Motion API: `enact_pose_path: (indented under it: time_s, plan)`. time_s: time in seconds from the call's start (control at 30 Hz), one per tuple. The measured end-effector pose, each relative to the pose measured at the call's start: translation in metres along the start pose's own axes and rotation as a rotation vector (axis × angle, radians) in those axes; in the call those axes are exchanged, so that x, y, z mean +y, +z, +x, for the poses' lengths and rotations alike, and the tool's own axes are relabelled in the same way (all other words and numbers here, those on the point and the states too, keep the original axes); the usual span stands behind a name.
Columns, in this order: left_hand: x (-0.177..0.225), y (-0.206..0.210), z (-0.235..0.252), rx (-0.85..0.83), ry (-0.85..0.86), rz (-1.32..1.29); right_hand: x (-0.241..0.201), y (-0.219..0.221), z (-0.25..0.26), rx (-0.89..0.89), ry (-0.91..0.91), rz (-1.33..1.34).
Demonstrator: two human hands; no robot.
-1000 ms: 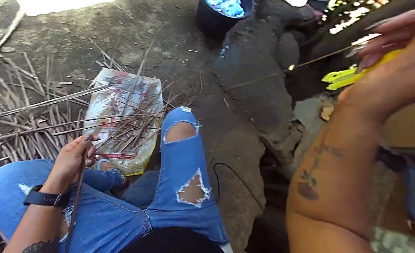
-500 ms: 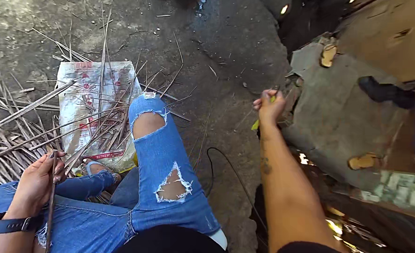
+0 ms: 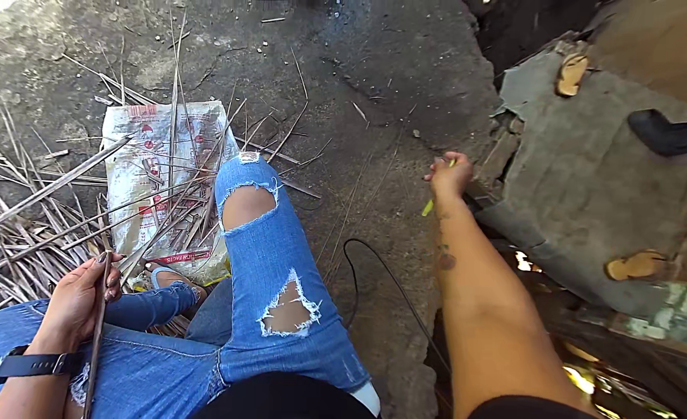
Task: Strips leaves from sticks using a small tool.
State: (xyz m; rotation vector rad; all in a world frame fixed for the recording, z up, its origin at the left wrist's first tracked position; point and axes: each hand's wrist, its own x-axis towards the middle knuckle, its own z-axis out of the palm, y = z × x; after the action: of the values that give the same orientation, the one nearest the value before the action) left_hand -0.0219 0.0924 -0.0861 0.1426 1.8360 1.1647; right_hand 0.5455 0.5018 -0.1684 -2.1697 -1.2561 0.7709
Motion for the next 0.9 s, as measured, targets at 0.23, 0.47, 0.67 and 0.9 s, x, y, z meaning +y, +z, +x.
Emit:
enact_pose_path:
  time_s: [0.23,0.47,0.67,0.9]
  plan:
    - [-0.002,-0.004,-0.001,-0.086,0.034,-0.03,-0.112,0.041,-0.057,-0.395,-0.294,0.05]
    - [-0.004,-0.012,-0.004,-0.125,0.089,-0.035,-0.131,0.076,-0.177,-0.727,-0.496,-0.04]
    - [-0.002,-0.011,-0.004,-0.105,0.083,-0.036,-0.084,0.079,-0.202,-0.715,-0.386,0.016]
    - [0.051,0.012,-0.021,-0.027,0.072,-0.041,-0.153,0.058,-0.223,-0.526,-0.624,0.46]
